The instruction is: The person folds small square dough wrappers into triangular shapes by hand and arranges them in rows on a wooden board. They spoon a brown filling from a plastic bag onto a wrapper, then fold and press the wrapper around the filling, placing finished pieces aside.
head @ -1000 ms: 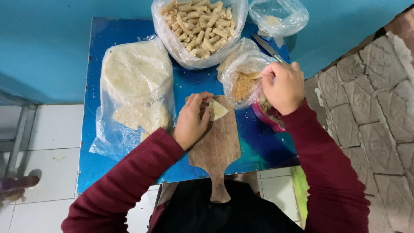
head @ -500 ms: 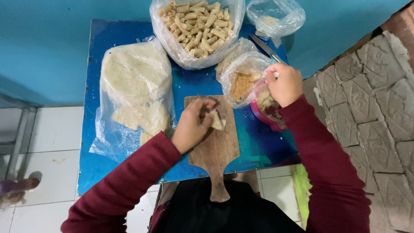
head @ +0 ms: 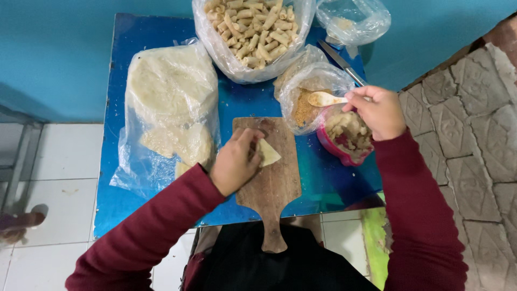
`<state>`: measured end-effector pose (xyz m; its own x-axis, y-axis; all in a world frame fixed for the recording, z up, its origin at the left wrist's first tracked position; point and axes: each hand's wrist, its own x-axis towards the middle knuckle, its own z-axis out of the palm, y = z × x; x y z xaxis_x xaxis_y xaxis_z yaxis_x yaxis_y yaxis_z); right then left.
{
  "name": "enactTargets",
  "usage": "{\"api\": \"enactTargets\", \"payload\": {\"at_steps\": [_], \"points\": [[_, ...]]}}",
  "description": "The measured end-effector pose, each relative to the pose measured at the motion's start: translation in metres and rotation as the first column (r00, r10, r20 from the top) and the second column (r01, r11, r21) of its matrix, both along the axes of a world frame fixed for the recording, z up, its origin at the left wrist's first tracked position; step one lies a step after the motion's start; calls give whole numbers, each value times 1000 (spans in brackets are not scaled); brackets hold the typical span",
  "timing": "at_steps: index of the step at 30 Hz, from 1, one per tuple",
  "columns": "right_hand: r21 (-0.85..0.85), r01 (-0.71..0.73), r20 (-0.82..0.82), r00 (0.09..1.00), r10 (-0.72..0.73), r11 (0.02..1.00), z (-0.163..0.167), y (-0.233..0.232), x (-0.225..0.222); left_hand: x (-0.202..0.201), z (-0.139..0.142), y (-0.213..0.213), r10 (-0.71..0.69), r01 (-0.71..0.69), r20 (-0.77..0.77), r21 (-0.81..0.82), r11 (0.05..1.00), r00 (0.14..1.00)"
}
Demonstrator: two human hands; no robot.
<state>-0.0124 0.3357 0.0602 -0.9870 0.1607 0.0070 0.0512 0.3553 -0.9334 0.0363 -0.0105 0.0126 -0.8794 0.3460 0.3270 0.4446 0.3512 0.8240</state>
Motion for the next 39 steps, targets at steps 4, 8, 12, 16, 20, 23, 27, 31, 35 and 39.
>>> {"api": "enactTargets", "payload": {"at_steps": [4, 8, 12, 16, 20, 23, 27, 31, 35, 39], "points": [[22, -49, 96, 994, 46, 999, 10, -18, 19, 4, 1, -1, 34, -34, 19, -37, 999, 999], [243, -186, 66, 982, 175, 952, 10, -56, 47, -2, 3, -13, 39, -37, 15, -111, 993, 999], [290, -328, -120, 919, 374, 899, 6, -98, 63, -7, 8, -21, 22, -13, 61, -139, 990, 998], [540, -241, -172, 906, 386, 807, 8, -125, 80, -10, 15, -30, 8, 35, 174, -240, 970, 985], [902, -70, -317, 564, 763, 426, 15, -132, 95, -12, 17, -35, -20, 60, 189, -208, 976, 982], [968, 58, -242, 463, 853, 243, 9, -133, 109, -13, 15, -34, -3, 56, 239, -213, 975, 971], [913, 157, -398, 538, 743, 376, -7, -118, 101, -14, 11, -29, 1, 31, 170, -185, 982, 985], [844, 307, -491, 771, 405, 439, -4, -98, 83, -13, 8, -23, -24, 37, 109, -119, 992, 994], [892, 373, -447, 814, 372, 255, 6, -99, 59, -13, 7, -17, -69, 80, 150, -70, 994, 986], [859, 64, -337, 817, 468, 508, -2, -129, 71, -14, 5, -14, -102, 113, 216, -37, 993, 971]]}}
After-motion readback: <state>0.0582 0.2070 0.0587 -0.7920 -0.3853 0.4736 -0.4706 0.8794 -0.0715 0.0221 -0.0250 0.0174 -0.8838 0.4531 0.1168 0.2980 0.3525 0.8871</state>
